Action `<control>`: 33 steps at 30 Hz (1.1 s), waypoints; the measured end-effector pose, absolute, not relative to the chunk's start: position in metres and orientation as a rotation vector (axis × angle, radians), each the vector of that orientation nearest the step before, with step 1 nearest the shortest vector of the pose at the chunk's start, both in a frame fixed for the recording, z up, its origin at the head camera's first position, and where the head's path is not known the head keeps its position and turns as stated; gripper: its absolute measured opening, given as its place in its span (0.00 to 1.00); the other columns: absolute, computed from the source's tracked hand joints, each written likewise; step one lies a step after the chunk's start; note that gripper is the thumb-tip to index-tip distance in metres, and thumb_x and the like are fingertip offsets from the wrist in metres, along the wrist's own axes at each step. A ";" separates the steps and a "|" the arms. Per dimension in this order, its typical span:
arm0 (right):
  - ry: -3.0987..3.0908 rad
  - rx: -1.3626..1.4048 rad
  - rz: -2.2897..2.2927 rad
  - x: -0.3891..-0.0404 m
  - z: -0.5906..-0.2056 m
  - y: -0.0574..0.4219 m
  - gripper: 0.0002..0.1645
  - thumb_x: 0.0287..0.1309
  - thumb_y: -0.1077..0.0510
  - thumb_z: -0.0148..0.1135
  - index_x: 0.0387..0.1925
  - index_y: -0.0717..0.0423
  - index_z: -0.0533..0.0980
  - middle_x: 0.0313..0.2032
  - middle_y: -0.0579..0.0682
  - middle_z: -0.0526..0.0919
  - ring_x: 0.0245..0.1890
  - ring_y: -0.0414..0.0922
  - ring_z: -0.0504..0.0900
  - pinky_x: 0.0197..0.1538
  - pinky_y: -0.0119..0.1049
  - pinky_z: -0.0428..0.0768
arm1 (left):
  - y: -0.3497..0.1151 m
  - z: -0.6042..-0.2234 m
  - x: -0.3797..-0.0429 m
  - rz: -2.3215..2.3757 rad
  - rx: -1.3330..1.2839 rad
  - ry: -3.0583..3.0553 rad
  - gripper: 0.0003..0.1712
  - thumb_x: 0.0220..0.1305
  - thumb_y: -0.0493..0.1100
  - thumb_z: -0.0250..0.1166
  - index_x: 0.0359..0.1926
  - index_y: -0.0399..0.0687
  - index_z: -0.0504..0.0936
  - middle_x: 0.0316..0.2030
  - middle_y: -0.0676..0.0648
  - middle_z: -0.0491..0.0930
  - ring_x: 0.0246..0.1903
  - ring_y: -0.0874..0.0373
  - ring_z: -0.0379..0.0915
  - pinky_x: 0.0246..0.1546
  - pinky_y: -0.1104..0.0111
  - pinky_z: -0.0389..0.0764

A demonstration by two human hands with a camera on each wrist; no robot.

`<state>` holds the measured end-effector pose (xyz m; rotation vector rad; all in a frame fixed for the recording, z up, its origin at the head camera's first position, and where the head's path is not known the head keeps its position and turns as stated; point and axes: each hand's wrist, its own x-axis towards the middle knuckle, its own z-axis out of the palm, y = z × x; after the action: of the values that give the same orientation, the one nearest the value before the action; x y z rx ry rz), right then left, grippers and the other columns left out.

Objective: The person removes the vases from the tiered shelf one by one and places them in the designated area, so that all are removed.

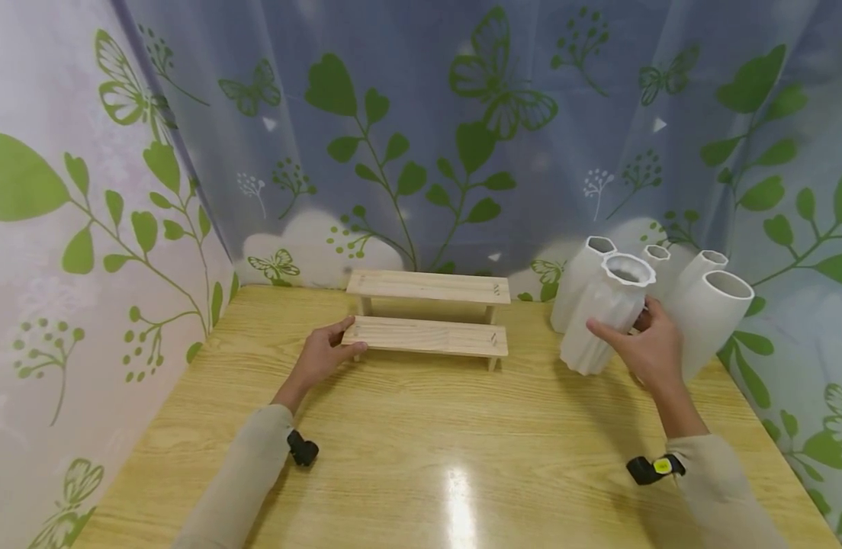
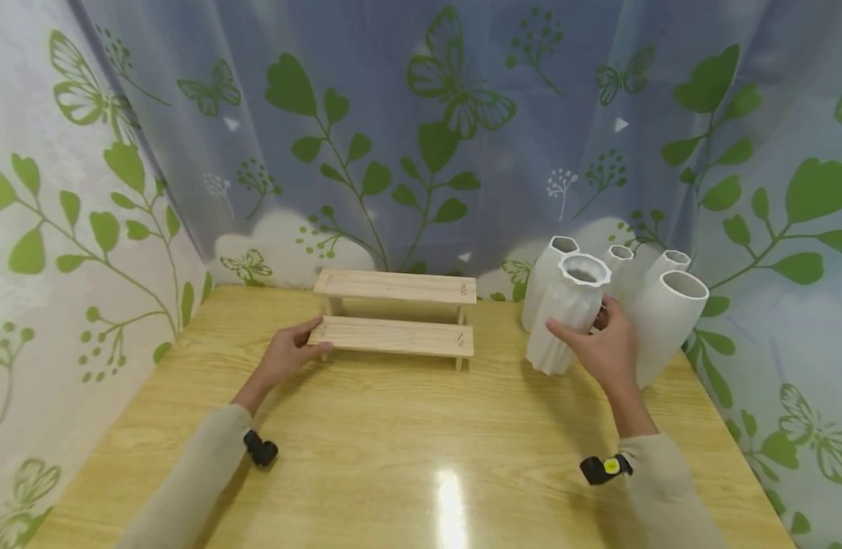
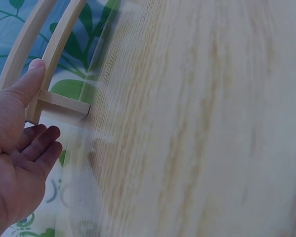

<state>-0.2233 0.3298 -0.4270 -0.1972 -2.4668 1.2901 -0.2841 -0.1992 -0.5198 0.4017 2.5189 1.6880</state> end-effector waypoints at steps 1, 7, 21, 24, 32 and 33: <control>-2.464 -0.207 1.291 -0.223 -0.428 0.331 0.53 0.51 0.43 0.80 0.74 0.56 0.66 0.59 0.62 0.80 0.46 0.33 0.76 0.38 0.19 0.76 | -0.199 -0.520 -0.284 1.687 0.399 2.520 0.44 0.69 0.52 0.69 0.78 0.46 0.61 0.77 0.44 0.58 0.73 0.43 0.61 0.62 0.49 0.77; -2.465 -0.254 1.293 -0.221 -0.436 0.337 0.55 0.52 0.41 0.79 0.74 0.57 0.65 0.61 0.62 0.78 0.55 0.49 0.79 0.40 0.21 0.75 | -0.199 -0.517 -0.283 1.670 0.385 2.532 0.45 0.68 0.53 0.70 0.79 0.45 0.61 0.77 0.44 0.59 0.72 0.44 0.63 0.56 0.57 0.82; -2.441 -0.342 1.303 -0.220 -0.451 0.347 0.55 0.52 0.42 0.79 0.75 0.56 0.63 0.64 0.61 0.76 0.60 0.54 0.76 0.42 0.20 0.73 | -0.199 -0.517 -0.284 1.662 0.398 2.541 0.46 0.68 0.52 0.70 0.78 0.42 0.60 0.77 0.44 0.59 0.72 0.44 0.64 0.58 0.52 0.81; -2.437 -0.359 1.308 -0.220 -0.453 0.348 0.55 0.52 0.42 0.79 0.74 0.56 0.64 0.65 0.60 0.76 0.61 0.56 0.76 0.43 0.20 0.73 | -0.198 -0.518 -0.284 1.657 0.396 2.543 0.46 0.68 0.52 0.70 0.78 0.43 0.60 0.77 0.44 0.58 0.72 0.44 0.63 0.58 0.54 0.81; -2.423 -0.397 1.304 -0.221 -0.458 0.347 0.53 0.51 0.42 0.81 0.72 0.57 0.66 0.63 0.60 0.77 0.55 0.47 0.77 0.44 0.21 0.73 | -0.198 -0.518 -0.284 1.684 0.398 2.526 0.46 0.67 0.53 0.70 0.78 0.42 0.60 0.76 0.41 0.60 0.68 0.44 0.70 0.47 0.63 0.84; -2.421 -0.401 1.304 -0.221 -0.459 0.347 0.53 0.50 0.42 0.81 0.72 0.57 0.66 0.63 0.60 0.78 0.55 0.47 0.77 0.44 0.21 0.74 | -0.198 -0.519 -0.284 1.688 0.399 2.523 0.46 0.67 0.53 0.70 0.78 0.42 0.60 0.76 0.41 0.61 0.66 0.44 0.71 0.44 0.64 0.83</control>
<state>-0.2210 0.3468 -0.4587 -0.4007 -2.4213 1.3039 -0.2837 -0.1978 -0.5185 0.3991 2.5230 1.6882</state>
